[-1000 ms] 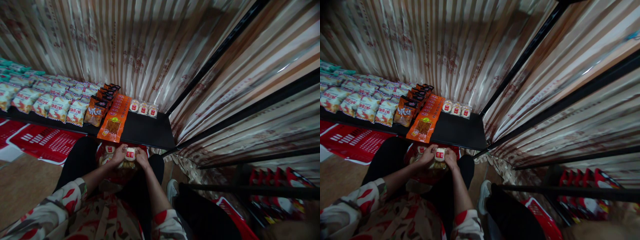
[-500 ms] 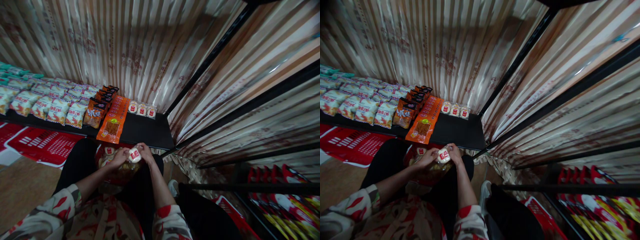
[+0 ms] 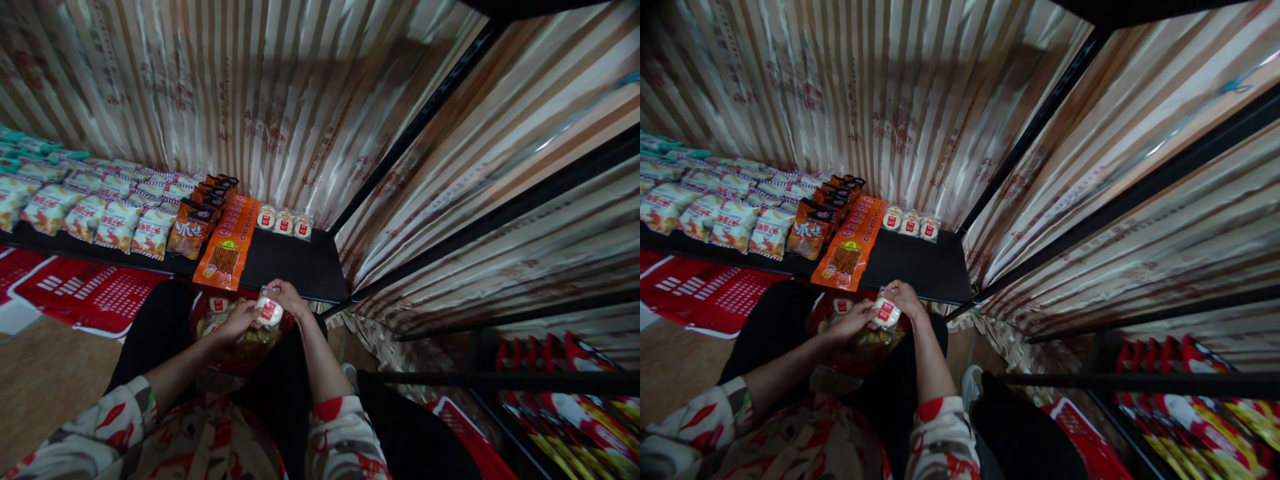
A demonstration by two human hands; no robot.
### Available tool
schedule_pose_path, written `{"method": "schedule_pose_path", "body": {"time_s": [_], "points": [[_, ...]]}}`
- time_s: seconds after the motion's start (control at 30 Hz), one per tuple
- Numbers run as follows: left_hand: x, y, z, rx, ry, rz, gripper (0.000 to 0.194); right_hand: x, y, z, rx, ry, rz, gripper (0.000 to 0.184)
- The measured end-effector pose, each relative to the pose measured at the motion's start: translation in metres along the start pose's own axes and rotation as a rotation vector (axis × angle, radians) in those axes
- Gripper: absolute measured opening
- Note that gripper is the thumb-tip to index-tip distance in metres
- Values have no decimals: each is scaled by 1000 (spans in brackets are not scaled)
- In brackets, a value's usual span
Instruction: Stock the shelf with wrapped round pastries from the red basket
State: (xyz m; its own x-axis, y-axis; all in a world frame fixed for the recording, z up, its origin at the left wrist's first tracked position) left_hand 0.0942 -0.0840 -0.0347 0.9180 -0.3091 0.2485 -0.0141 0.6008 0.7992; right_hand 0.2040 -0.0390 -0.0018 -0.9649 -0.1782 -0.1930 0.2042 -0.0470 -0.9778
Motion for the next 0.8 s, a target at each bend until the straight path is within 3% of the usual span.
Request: {"method": "schedule_pose_path", "body": {"time_s": [0.2, 0.53, 0.8], "points": [[-5, 2, -4, 21, 64, 42, 26, 0, -8, -5, -47, 38, -29, 33], [-14, 10, -2, 39, 168, 171, 22, -16, -9, 5, -91, 245, -150, 41], [-16, 30, 1, 77, 247, 211, 16, -16, -2, 10, -98, 244, -236, 40]]}}
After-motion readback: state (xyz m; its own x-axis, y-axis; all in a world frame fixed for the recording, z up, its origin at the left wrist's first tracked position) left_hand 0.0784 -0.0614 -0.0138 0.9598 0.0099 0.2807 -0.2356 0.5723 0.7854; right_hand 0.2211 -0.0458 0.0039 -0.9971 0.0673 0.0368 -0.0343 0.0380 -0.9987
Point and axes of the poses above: each hand's wrist, its own z-axis away from the middle knuckle, its own x-axis out of the palm, y = z × x, the point moved 9 cm from there along -z, towards the middle knuckle, and after that the axes turned 13 degrees about -x, right-handed, at the moved point
